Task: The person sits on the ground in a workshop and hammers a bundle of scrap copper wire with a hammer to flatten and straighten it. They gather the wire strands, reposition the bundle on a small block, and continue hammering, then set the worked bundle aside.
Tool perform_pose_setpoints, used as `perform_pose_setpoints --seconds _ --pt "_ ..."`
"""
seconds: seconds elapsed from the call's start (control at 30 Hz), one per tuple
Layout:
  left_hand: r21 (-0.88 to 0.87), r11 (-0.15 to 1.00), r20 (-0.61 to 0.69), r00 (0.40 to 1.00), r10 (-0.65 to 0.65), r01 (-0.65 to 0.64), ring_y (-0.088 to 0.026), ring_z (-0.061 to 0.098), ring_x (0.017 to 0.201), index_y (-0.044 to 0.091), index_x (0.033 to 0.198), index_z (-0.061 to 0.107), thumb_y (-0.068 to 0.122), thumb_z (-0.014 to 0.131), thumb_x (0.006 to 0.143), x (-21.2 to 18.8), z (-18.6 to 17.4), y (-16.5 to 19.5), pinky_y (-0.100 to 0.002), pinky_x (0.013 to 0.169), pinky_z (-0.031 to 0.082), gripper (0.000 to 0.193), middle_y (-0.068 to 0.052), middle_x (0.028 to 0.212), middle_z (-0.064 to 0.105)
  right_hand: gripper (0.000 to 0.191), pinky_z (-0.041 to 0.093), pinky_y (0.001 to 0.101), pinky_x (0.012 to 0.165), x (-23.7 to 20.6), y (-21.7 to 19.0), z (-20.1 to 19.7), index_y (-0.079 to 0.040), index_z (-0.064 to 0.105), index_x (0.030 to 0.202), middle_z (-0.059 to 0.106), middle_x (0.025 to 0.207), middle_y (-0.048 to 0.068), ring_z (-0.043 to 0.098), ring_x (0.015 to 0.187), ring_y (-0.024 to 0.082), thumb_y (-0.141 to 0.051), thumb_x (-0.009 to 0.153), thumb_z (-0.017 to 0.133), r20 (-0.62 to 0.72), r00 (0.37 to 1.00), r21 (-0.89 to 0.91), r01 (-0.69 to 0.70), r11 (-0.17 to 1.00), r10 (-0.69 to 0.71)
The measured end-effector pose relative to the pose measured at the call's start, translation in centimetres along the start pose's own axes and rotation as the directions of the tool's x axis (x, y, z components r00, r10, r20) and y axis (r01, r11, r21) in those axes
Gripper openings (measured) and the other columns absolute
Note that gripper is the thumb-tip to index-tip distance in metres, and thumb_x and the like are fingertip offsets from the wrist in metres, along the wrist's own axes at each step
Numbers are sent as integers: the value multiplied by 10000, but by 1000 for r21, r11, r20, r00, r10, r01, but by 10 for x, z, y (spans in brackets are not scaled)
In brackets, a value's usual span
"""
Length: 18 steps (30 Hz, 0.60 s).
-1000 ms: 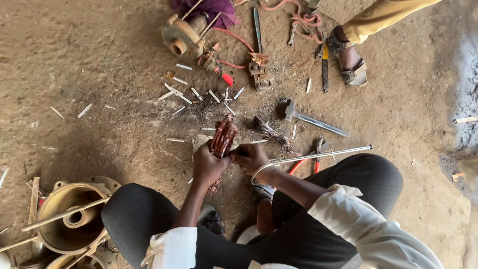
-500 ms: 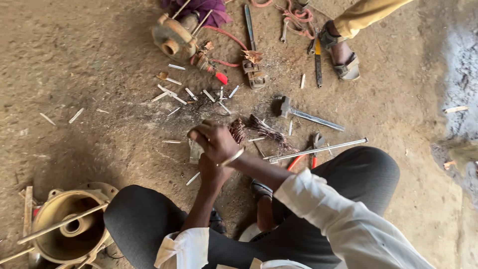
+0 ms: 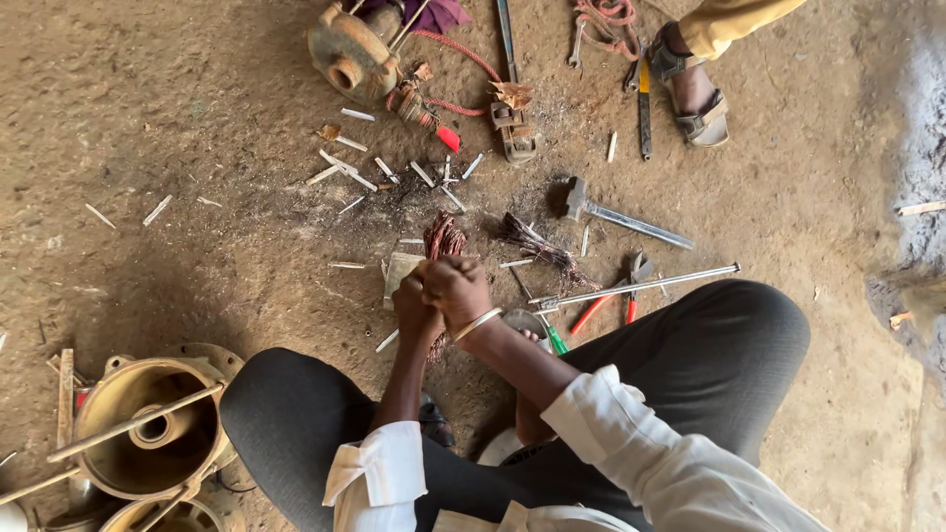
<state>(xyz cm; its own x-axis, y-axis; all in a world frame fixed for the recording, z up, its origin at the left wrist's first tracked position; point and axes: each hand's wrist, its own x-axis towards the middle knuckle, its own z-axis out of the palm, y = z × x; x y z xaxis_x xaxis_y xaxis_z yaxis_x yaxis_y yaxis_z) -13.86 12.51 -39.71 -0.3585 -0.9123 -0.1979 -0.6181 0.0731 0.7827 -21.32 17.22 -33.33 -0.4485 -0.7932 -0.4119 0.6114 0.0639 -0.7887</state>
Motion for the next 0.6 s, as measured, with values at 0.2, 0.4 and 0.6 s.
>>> perform_pose_setpoints --seconds 0.2,0.4,0.6 --pt "-81 993 -58 995 84 -88 -389 738 782 63 896 713 357 747 827 -13 -17 17 -503 686 576 304 -179 821 757 232 426 282 464 -2 9 -28 -51 615 790 544 638 -18 496 499 90 -13 1004 695 161 981 353 48 934 -112" --pt "-136 983 53 992 -115 121 -170 718 633 130 910 711 268 758 834 -8 -26 19 -393 576 580 164 -49 789 763 310 598 353 762 30 -37 -48 -11 665 1277 761 1057 95 712 894 245 -238 1065 652 525 781 -490 602 630 -337" --pt "-655 720 126 973 -193 227 -132 618 586 53 830 672 63 869 742 -24 -36 0 -340 529 506 216 -39 746 696 457 549 419 974 92 -241 -185 -97 691 1227 726 1193 124 706 1086 285 -457 945 677 304 947 -926 319 -204 100"
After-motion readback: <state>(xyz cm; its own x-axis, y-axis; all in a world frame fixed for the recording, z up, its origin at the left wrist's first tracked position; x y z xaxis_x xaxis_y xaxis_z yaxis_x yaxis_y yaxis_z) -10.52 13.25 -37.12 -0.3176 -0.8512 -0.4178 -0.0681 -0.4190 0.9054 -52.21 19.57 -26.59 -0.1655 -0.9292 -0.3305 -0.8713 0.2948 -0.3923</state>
